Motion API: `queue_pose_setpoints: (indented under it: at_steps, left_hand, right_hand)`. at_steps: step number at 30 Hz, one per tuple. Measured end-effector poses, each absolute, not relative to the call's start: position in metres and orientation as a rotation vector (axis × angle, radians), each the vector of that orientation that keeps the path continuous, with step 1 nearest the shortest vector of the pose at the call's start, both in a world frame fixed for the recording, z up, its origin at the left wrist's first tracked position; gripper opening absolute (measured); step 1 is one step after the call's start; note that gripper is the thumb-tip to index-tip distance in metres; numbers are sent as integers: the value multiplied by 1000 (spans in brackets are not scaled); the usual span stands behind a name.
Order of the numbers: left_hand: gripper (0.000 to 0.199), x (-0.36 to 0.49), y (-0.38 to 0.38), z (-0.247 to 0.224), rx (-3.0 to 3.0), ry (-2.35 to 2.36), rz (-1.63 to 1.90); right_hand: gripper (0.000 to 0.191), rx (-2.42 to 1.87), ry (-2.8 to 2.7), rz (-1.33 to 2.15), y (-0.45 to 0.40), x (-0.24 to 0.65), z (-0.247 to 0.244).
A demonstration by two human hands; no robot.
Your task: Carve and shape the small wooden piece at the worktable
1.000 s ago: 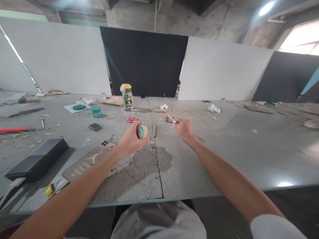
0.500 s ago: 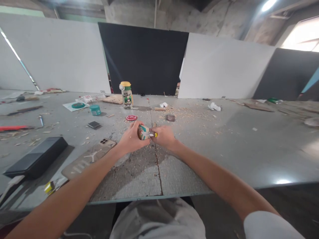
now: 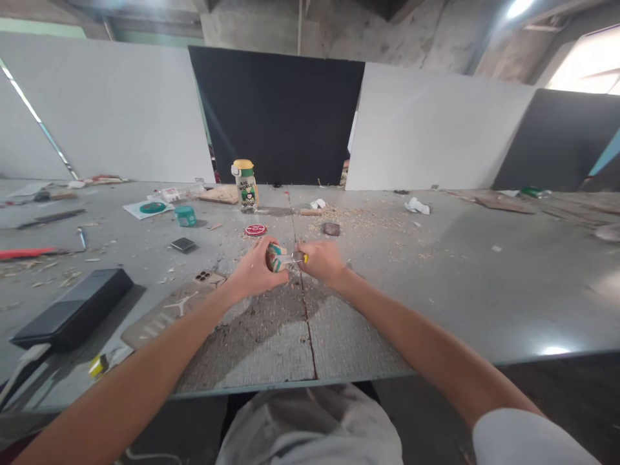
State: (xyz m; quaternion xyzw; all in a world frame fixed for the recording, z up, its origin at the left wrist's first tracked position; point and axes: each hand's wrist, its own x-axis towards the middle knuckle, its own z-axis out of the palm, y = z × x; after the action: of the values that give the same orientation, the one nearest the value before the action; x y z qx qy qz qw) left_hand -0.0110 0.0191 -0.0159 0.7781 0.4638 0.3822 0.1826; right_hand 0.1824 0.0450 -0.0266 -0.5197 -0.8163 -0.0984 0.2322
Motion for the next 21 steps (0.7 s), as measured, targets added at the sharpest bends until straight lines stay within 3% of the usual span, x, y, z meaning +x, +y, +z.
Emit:
queue_pose_setpoints:
  at_steps: [9,21]
  left_hand:
    - [37,-16,14,-8,2254,1263,938]
    - [46,-14,16,-17,2049,982,949]
  right_hand:
    - [28,-1669,-1810,-351,81,255,-21]
    - [19,-1282,-2278,-310,34,177,-21]
